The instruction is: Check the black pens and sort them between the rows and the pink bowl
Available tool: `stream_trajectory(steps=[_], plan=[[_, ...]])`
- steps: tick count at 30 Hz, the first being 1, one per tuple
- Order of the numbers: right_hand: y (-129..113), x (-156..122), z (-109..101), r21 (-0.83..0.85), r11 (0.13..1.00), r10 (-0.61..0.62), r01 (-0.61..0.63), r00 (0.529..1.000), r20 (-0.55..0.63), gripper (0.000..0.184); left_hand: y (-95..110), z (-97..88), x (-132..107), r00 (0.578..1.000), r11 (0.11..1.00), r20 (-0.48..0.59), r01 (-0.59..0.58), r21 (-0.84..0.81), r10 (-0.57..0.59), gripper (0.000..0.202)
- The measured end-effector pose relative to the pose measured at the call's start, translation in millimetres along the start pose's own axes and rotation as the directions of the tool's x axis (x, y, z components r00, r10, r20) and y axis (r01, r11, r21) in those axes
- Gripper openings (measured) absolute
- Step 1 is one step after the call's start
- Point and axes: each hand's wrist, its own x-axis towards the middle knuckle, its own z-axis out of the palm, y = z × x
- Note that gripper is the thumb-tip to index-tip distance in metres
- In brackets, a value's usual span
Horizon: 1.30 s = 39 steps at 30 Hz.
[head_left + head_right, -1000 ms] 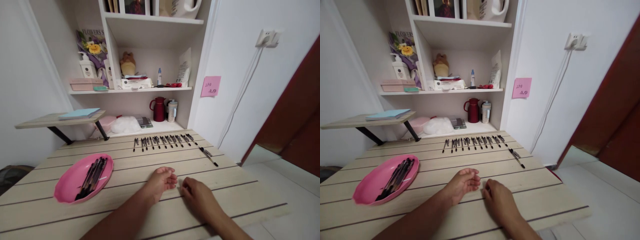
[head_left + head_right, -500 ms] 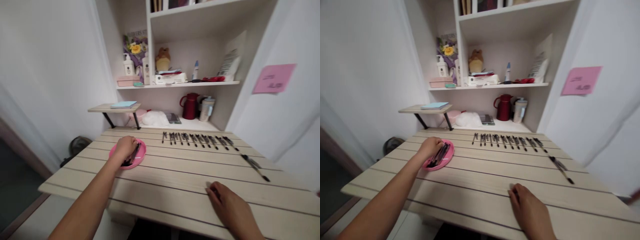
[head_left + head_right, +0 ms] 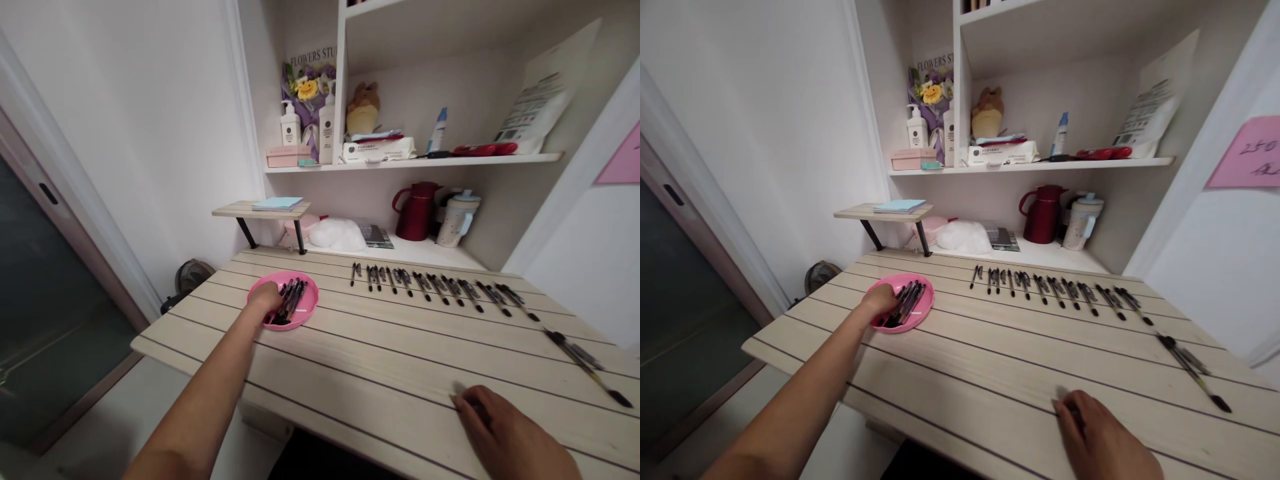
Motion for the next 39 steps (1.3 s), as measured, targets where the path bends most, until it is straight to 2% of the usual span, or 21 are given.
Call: stream_trajectory(steps=[4, 6, 8, 9, 10, 11, 12, 14, 16, 17, 19, 21, 23, 27, 35, 39], plan=[[3, 0, 0, 0.048, 0.999, 0.015, -0.015, 1.0, -0.008, 0.028, 7, -10.9, -12, 0.994, 0.988, -0.102, -0.055, -0.145, 0.04, 0.013], [0, 4, -1, 0.105, 0.994, 0.017, -0.017, 1.0, 0.003, 0.028, 22, -7.7, -28, 0.989, 0.96, -0.116, -0.12, -0.252, 0.093, 0.018], [-11, 10, -6, 0.248, 0.969, -0.029, 0.023, 0.999, 0.022, 0.031, 46, 5.0, -49, 0.982, 0.888, -0.076, -0.188, -0.42, 0.172, 0.023], [-19, 14, -9, 0.356, 0.933, -0.07, 0.056, 0.997, 0.028, 0.032, 60, 14.7, -60, 0.968, 0.713, 0.007, -0.18, -0.678, 0.251, 0.022], [-30, 19, -12, 0.469, 0.879, -0.101, 0.086, 0.995, 0.006, 0.034, 74, 25.9, -72, 0.939, 0.518, 0.082, -0.11, -0.848, 0.333, 0.021], [-42, 25, -15, 0.577, 0.811, -0.118, 0.096, 0.993, 0.001, 0.035, 90, 38.1, -83, 0.902, 0.372, 0.142, -0.022, -0.928, 0.408, 0.019], [-54, 31, -18, 0.691, 0.718, -0.101, 0.083, 0.995, -0.014, 0.034, 105, 50.5, -94, 0.87, 0.284, 0.186, 0.056, -0.957, 0.457, 0.018], [-77, 46, -20, 0.877, 0.481, 0.014, 0.018, 1.0, -0.028, 0.039, 134, 74.0, -112, 0.835, 0.218, 0.248, 0.157, -0.963, 0.492, 0.018], [-91, 61, -18, 0.959, 0.284, 0.089, -0.018, 0.996, -0.008, 0.04, 159, 92.9, -123, 0.838, 0.188, 0.257, 0.188, -0.964, 0.482, 0.022], [-93, 68, -16, 0.976, 0.22, 0.121, -0.013, 0.993, -0.014, 0.039, 170, 100.2, -126, 0.853, 0.176, 0.248, 0.187, -0.967, 0.459, 0.024], [-92, 80, -11, 0.989, 0.149, 0.182, -0.008, 0.983, -0.019, 0.039, 187, 111.1, -128, 0.881, 0.152, 0.226, 0.177, -0.972, 0.416, 0.025], [-85, 88, -6, 0.994, 0.104, 0.227, -0.033, 0.974, 0.008, 0.038, 199, 118.6, -127, 0.889, 0.131, 0.218, 0.18, -0.975, 0.402, 0.025], [-77, 91, -1, 0.997, 0.041, 0.251, -0.072, 0.966, 0.06, 0.038, 206, 124.3, -125, 0.877, 0.107, 0.22, 0.193, -0.975, 0.427, 0.026], [-68, 92, 4, 0.987, -0.114, 0.258, -0.109, 0.957, 0.135, 0.038, 208, 130.6, -120, 0.826, 0.088, 0.23, 0.216, -0.972, 0.514, 0.03], [-65, 95, -5, 0.975, -0.206, 0.233, -0.087, 0.963, 0.136, 0.036, 203, 126.0, -119, 0.756, 0.146, 0.277, 0.238, -0.96, 0.593, 0.031], [-63, 97, -12, 0.981, -0.187, 0.241, -0.044, 0.967, 0.089, 0.034, 202, 127.8, -124, 0.729, 0.134, 0.305, 0.285, -0.949, 0.613, 0.035]])
